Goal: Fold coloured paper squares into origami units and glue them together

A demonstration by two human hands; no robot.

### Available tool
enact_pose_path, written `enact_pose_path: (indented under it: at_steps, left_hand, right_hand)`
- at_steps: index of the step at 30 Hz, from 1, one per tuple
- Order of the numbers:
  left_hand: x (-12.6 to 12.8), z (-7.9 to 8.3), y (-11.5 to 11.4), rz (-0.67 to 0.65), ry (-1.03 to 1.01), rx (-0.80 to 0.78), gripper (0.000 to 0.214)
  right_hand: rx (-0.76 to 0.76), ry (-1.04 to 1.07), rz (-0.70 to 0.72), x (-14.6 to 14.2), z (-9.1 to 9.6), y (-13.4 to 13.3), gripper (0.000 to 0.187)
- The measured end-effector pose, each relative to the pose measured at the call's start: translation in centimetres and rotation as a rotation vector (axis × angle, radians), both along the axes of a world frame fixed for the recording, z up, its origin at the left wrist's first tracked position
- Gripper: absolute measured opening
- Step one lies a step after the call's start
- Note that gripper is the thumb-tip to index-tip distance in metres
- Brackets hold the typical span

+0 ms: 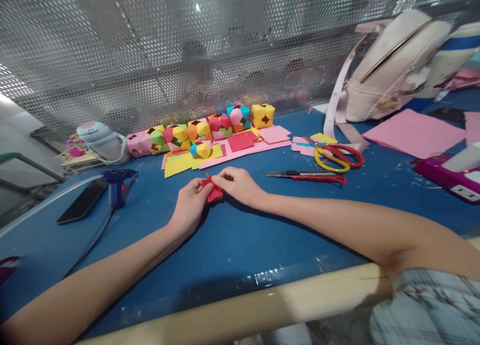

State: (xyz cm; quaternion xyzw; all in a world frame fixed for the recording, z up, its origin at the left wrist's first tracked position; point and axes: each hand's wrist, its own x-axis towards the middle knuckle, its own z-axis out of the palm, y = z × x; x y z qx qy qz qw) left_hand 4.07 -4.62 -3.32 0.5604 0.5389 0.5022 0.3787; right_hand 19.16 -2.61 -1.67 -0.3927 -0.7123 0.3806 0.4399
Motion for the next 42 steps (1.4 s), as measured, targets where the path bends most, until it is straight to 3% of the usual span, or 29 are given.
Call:
enact_pose_path:
  at_steps: [6,17,21,25,31,37,42]
  left_hand:
    - [0.40,0.21,-0.30,-0.049,0.026,-0.017,0.014]
    - [0.30,0.24,-0.03,0.045,-0.125,-0.003,0.015]
    - [0.37,0.36,-0.09,0.033,-0.131,-0.006,0.014]
    - [0.36,0.24,0.00,0.021,-0.102,-0.019,0.015]
    - [0.05,-0.11,0.37,0.105,-0.151,0.000,0.019]
    - [-0.21,-0.40,0.63,0.052,-0.141,-0.007,0.021]
    - [0.16,0.06,0.42,0.058,-0.275,-0.045,0.022]
  right_hand:
    - [0.135,-0.075,-0.016,-0.09,-0.24,-0.21,0.015]
    - [-0.036,-0.032,0.025,0.04,-0.06,0.16,0.027]
    - [0.020,-0.092,-0.010,-0.02,-0.24,0.02,0.015]
    - [0.124,-0.130,-0.039,0.05,-0.20,-0.21,0.015]
    - [0.053,-0.156,-0.019,-0.13,-0.27,-0.15,0.015]
    - [0.149,-0.156,-0.052,-0.18,-0.42,-0.32,0.011]
    - [0.018,-0.034,-0.020,0.05,-0.14,-0.12,0.024]
